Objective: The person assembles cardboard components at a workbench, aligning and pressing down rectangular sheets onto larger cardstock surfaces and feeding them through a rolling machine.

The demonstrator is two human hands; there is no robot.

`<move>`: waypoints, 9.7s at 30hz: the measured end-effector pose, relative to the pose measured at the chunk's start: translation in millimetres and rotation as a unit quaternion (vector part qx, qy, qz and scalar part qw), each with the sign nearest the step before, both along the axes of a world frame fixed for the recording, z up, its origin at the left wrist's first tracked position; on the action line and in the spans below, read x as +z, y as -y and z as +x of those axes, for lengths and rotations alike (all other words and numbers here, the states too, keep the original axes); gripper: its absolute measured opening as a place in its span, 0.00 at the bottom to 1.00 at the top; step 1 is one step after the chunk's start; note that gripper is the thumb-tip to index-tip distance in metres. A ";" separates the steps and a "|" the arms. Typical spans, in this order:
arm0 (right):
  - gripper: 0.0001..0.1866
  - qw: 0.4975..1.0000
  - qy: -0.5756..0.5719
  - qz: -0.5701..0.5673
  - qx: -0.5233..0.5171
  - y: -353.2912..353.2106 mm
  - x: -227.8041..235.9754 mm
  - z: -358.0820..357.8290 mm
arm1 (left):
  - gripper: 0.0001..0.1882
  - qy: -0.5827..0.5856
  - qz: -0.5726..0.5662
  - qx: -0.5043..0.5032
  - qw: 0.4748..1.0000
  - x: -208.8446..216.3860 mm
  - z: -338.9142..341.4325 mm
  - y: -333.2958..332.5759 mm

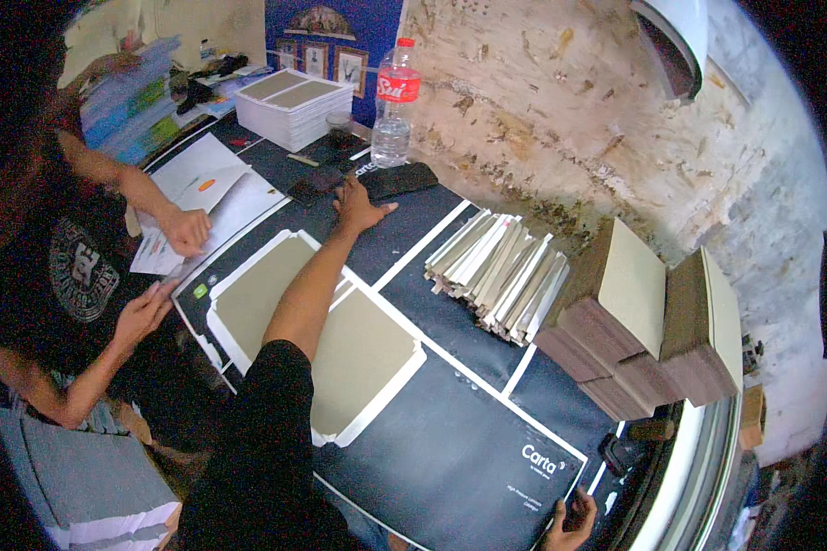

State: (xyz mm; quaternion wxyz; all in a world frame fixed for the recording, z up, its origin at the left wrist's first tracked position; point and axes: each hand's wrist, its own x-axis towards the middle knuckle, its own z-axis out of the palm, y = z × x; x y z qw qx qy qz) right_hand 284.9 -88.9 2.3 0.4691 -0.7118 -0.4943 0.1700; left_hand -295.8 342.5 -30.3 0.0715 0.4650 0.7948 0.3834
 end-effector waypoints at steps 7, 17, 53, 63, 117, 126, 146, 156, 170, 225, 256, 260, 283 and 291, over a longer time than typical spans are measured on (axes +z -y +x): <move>0.16 1.000 0.004 -0.015 -0.022 -4.5 5.9 -9.9 | 0.78 -0.006 -0.024 -0.074 0.997 5.0 -36.6 -31.0; 0.13 0.999 0.028 0.011 -0.027 -4.7 -1.1 -7.3 | 0.58 -0.046 0.160 -0.200 0.966 -3.9 -34.4 -34.7; 0.08 0.997 0.071 0.044 0.010 -13.1 1.0 -8.5 | 0.59 -0.027 0.178 -0.047 0.983 -8.8 -14.6 -45.5; 0.08 0.995 0.079 0.050 0.016 -6.1 -0.4 -7.5 | 0.55 -0.009 0.190 -0.034 0.981 -3.6 -0.6 -43.1; 0.09 0.995 0.090 0.041 0.009 -7.8 7.1 -9.7 | 0.68 0.027 0.259 -0.002 0.966 6.8 15.0 -48.8; 0.08 0.993 0.104 0.055 0.020 -9.8 7.8 -13.1 | 0.79 0.019 0.257 -0.071 0.964 3.9 -9.2 -38.2; 0.11 0.997 0.059 0.058 0.015 -7.9 -7.1 -2.9 | 0.53 -0.006 0.294 -0.046 0.955 -21.5 -32.1 -53.0; 0.12 0.993 0.102 0.066 0.011 -10.8 0.7 -5.6 | 0.60 0.044 0.237 -0.035 0.970 5.7 -4.7 -34.8; 0.09 0.995 0.083 0.047 -0.001 -12.2 9.1 -17.3 | 0.64 0.032 0.248 -0.056 0.967 -6.6 -17.9 -40.9; 0.07 0.994 0.095 0.051 0.003 -11.9 5.3 -13.3 | 0.62 -0.009 0.248 -0.028 0.968 2.5 -1.3 -43.6; 0.07 0.993 0.097 0.060 0.001 -12.8 11.8 -18.4 | 0.36 -0.345 0.064 -0.252 0.902 0.9 43.8 -5.4; 0.07 0.995 0.092 0.036 -0.013 -9.6 13.2 -18.4 | 0.39 -0.372 0.026 -0.206 0.905 0.1 44.3 -5.2; 0.06 0.991 0.126 0.052 0.002 -12.1 9.1 -16.0 | 0.45 -0.327 -0.010 -0.207 0.922 9.9 45.1 0.5; 0.05 0.995 0.092 0.043 -0.018 -13.5 7.1 -17.8 | 0.44 -0.335 -0.048 -0.213 0.917 18.4 49.1 4.8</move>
